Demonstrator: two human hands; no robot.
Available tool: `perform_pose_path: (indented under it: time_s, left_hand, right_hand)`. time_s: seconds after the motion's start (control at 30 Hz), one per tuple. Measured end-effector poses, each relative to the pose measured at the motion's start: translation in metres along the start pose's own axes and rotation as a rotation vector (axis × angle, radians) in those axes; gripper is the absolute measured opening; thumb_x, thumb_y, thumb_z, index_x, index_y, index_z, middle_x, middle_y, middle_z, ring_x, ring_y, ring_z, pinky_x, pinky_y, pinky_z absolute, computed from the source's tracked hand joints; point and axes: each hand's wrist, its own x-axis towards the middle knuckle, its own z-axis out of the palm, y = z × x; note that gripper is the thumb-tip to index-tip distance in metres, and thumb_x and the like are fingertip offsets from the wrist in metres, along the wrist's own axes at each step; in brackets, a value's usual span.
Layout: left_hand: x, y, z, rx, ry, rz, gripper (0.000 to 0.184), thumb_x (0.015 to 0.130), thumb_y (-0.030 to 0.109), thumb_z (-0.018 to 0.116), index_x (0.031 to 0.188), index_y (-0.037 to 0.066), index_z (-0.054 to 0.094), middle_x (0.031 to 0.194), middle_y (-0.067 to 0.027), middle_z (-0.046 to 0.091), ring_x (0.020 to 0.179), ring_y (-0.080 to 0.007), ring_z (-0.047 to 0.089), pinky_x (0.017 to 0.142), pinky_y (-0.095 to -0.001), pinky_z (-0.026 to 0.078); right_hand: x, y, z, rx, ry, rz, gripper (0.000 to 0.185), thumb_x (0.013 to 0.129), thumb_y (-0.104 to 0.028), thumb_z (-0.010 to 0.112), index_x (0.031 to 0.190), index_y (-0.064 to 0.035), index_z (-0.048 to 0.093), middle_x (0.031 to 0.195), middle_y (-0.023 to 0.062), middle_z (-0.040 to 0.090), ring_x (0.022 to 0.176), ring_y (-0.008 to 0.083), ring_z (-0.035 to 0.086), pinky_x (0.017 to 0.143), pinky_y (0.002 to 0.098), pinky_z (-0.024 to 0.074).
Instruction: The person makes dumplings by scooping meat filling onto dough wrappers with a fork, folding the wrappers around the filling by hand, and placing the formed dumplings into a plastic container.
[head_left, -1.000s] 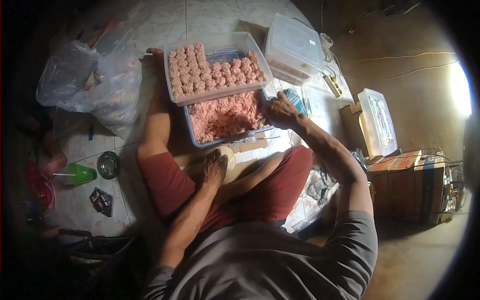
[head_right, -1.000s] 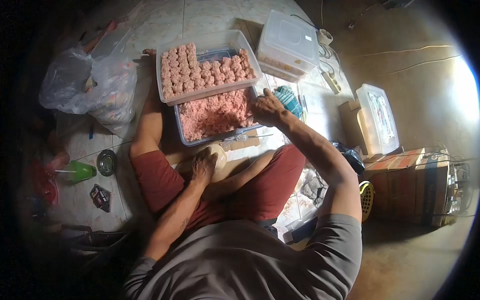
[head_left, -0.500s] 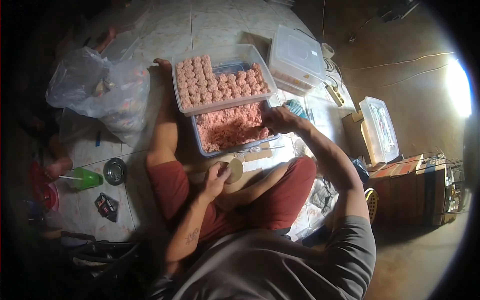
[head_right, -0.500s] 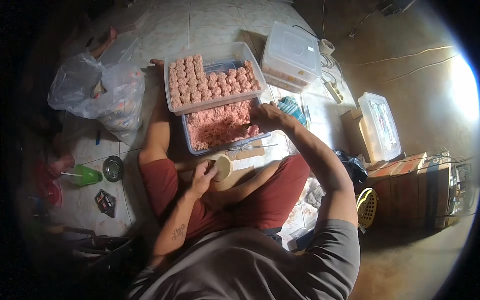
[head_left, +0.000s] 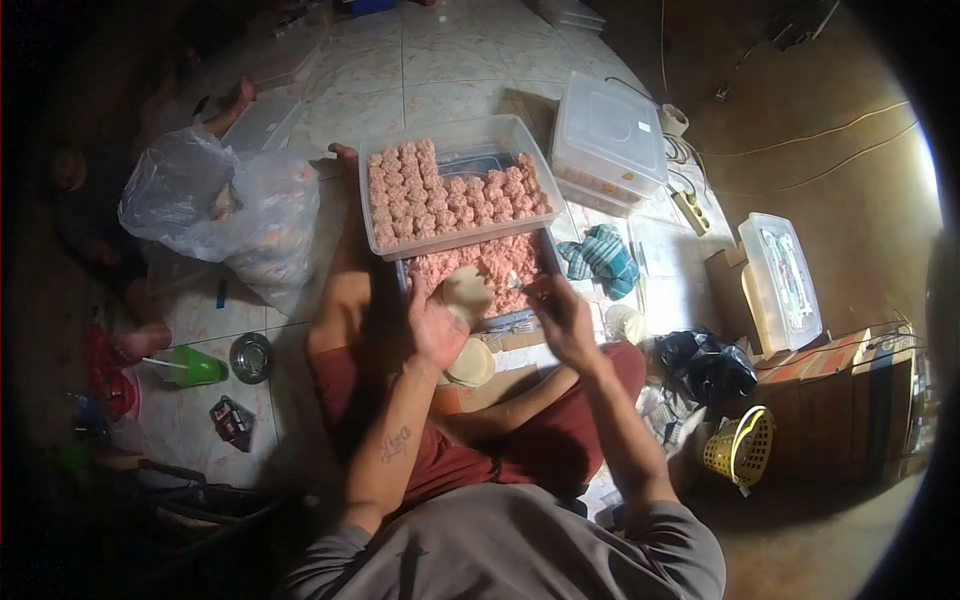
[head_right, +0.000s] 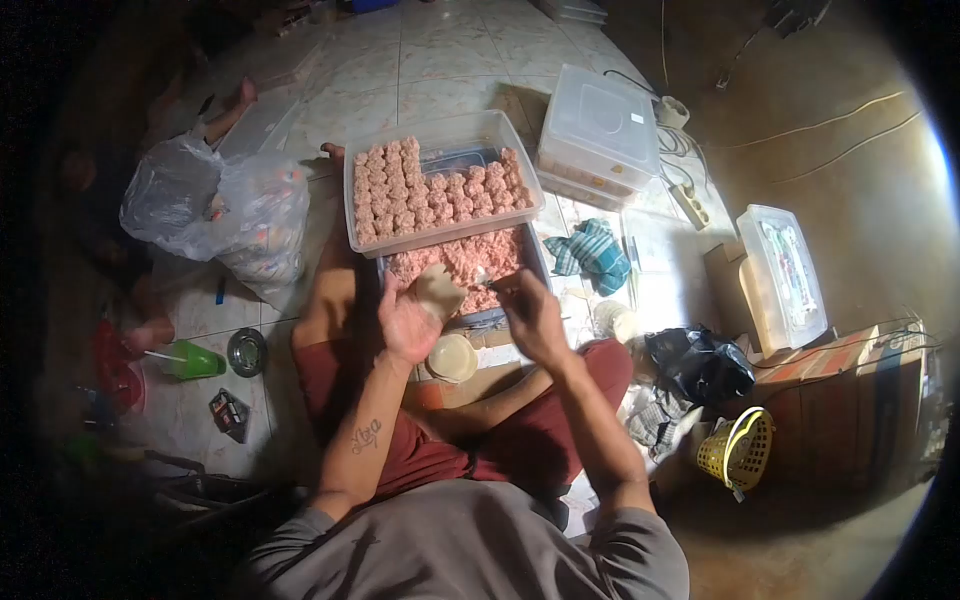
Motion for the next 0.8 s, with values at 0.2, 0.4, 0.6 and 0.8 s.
perform_pose_path:
  time_s: [0.2, 0.4, 0.6, 0.8]
  left_hand:
    - [-0.011, 0.002, 0.024, 0.071, 0.138, 0.063, 0.1, 0.093, 0.078, 0.039, 0.149, -0.006, 0.039, 0.15, -0.0207, 0.048, 0.139, -0.0351, 0.045, 0.118, -0.0478, 0.034]
    - [-0.033, 0.01, -0.011, -0.215, 0.247, 0.068, 0.094, 0.097, 0.07, 0.037, 0.147, -0.01, 0.037, 0.149, -0.0269, 0.047, 0.136, -0.0407, 0.048, 0.115, -0.0572, 0.036]
    - [-0.054, 0.024, -0.003, -0.135, 0.137, -0.131, 0.084, 0.101, 0.064, 0.037, 0.139, -0.01, 0.045, 0.14, -0.026, 0.055, 0.128, -0.0414, 0.055, 0.113, -0.0567, 0.04]
    - [-0.085, 0.021, -0.017, 0.093, 0.284, -0.306, 0.06, 0.101, 0.052, 0.05, 0.125, -0.002, 0.062, 0.124, -0.0223, 0.066, 0.116, -0.0308, 0.065, 0.102, -0.048, 0.052]
  right_hand:
    - [-0.022, 0.02, 0.064, -0.117, 0.119, -0.185, 0.009, 0.089, 0.006, 0.058, 0.096, 0.0016, 0.061, 0.086, 0.0197, 0.058, 0.079, 0.0406, 0.059, 0.069, 0.0453, 0.0476]
    - [-0.041, 0.009, 0.055, -0.375, -0.319, -0.112, 0.022, 0.086, 0.006, 0.056, 0.106, 0.0037, 0.064, 0.094, 0.0208, 0.06, 0.089, 0.0425, 0.06, 0.072, 0.0498, 0.0492]
    - [-0.02, -0.029, 0.023, -0.42, -0.506, -0.23, 0.038, 0.082, 0.0, 0.057, 0.118, -0.0056, 0.068, 0.1, 0.0179, 0.065, 0.093, 0.038, 0.064, 0.078, 0.047, 0.055]
    - [0.019, -0.016, -0.002, -0.621, -0.576, -0.494, 0.031, 0.082, -0.001, 0.056, 0.11, -0.0046, 0.069, 0.096, 0.0163, 0.066, 0.091, 0.0349, 0.064, 0.079, 0.0449, 0.0537]
